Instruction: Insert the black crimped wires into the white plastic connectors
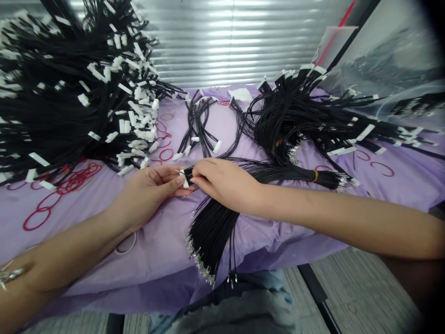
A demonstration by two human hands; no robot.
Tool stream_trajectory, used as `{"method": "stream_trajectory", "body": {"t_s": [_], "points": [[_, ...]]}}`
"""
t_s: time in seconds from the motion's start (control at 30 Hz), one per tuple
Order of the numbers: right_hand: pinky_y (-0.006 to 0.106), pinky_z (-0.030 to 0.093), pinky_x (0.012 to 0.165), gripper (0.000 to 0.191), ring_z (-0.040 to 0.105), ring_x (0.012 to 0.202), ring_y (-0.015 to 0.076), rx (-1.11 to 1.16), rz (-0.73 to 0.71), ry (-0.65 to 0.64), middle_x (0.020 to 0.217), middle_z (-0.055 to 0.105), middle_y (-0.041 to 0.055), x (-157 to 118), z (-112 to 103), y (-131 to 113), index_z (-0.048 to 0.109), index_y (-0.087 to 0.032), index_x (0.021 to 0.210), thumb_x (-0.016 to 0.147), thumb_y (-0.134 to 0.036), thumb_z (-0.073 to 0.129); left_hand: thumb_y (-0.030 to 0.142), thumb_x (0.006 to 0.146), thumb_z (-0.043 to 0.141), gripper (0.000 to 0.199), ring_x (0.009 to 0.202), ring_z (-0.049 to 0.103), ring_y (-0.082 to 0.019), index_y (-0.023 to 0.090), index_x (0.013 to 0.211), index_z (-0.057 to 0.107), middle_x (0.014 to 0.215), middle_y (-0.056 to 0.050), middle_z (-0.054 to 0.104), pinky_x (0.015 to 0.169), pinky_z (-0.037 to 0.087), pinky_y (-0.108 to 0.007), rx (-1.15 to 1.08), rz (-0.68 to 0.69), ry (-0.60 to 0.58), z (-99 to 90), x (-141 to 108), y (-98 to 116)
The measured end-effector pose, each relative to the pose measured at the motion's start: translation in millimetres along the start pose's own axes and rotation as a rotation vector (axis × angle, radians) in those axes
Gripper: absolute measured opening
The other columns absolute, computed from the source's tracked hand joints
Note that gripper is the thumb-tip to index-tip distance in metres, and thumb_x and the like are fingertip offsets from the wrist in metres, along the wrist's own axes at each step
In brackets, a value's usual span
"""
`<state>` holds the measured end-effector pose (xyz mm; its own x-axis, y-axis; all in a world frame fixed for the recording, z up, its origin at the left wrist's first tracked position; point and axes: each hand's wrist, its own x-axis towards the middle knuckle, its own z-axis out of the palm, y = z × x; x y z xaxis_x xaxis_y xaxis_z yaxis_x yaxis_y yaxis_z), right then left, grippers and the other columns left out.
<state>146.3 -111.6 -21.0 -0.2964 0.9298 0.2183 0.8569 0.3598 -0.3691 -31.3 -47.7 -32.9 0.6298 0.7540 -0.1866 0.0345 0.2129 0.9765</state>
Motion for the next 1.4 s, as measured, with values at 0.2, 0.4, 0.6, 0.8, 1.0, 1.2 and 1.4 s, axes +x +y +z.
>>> {"method": "stream_trajectory", "body": {"t_s": [0.2, 0.4, 0.6, 0.8, 1.0, 1.2, 1.4], "points": [[0.025, 0.039, 0.08, 0.024, 0.052, 0.086, 0.0115, 0.041, -0.112, 0.328, 0.09, 0.058, 0.0062, -3, -32, 16, 0.059, -0.012, 0.091, 0.095, -0.025, 0.039, 0.02, 0.081, 0.07, 0.019, 0.068, 0.066, -0.005, 0.019, 0.099, 0.064, 0.076, 0.003, 0.07, 0.069, 0.051, -0.012, 0.034, 0.141, 0.023, -4.0, 1, 6], [0.027, 0.042, 0.087, 0.025, 0.054, 0.092, 0.012, 0.078, -0.484, -0.097, 0.098, 0.061, 0.0054, -10, -32, 20, 0.067, -0.016, 0.09, 0.093, -0.032, 0.047, 0.018, 0.082, 0.069, 0.015, 0.071, 0.066, -0.006, 0.02, 0.097, 0.068, 0.076, 0.003, 0.068, 0.077, 0.052, -0.015, 0.016, 0.189, 0.024, -11.7, 3, 9], [0.03, 0.043, 0.094, 0.028, 0.054, 0.102, 0.0152, 0.072, -0.361, -0.274, 0.11, 0.061, 0.0092, -9, -19, 14, 0.066, -0.013, 0.103, 0.092, -0.03, 0.047, 0.013, 0.073, 0.076, 0.038, 0.082, 0.067, -0.011, 0.022, 0.109, 0.068, 0.086, 0.0, 0.071, 0.083, 0.053, -0.021, 0.19, 0.286, 0.103, -4.2, 0, 13], [0.027, 0.043, 0.087, 0.019, 0.056, 0.091, 0.0124, 0.062, -0.242, -0.396, 0.095, 0.066, 0.0061, -5, -29, 11, 0.069, -0.013, 0.097, 0.089, -0.019, 0.052, 0.021, 0.074, 0.074, 0.026, 0.096, 0.059, -0.018, 0.024, 0.099, 0.072, 0.104, -0.004, 0.064, 0.086, 0.047, -0.027, 0.698, 0.575, 0.205, -8.0, 3, 16], [0.022, 0.04, 0.074, 0.015, 0.053, 0.076, 0.0082, 0.168, -0.291, -0.513, 0.084, 0.063, 0.0014, -4, -37, 16, 0.068, -0.013, 0.089, 0.087, -0.023, 0.057, 0.024, 0.074, 0.074, 0.015, 0.097, 0.058, -0.019, 0.026, 0.089, 0.074, 0.102, -0.002, 0.069, 0.091, 0.041, -0.027, 0.895, 0.667, 0.133, -8.4, 2, 21], [0.02, 0.04, 0.079, 0.016, 0.052, 0.084, 0.0084, 0.197, -0.327, -0.377, 0.087, 0.059, 0.0028, -8, -34, 15, 0.063, -0.012, 0.087, 0.09, -0.018, 0.048, 0.028, 0.073, 0.075, 0.019, 0.078, 0.06, -0.016, 0.024, 0.092, 0.077, 0.085, -0.002, 0.071, 0.077, 0.042, -0.022, 0.822, 0.556, 0.173, -4.6, -3, 21], [0.02, 0.041, 0.079, 0.019, 0.058, 0.083, 0.0074, 0.316, -0.202, -0.139, 0.094, 0.067, 0.0022, -8, -25, 14, 0.065, -0.012, 0.097, 0.086, -0.014, 0.05, 0.034, 0.077, 0.071, 0.021, 0.065, 0.061, -0.011, 0.019, 0.09, 0.076, 0.072, -0.001, 0.072, 0.063, 0.046, -0.019, 0.611, 0.356, 0.15, -8.9, 1, 12]]}}
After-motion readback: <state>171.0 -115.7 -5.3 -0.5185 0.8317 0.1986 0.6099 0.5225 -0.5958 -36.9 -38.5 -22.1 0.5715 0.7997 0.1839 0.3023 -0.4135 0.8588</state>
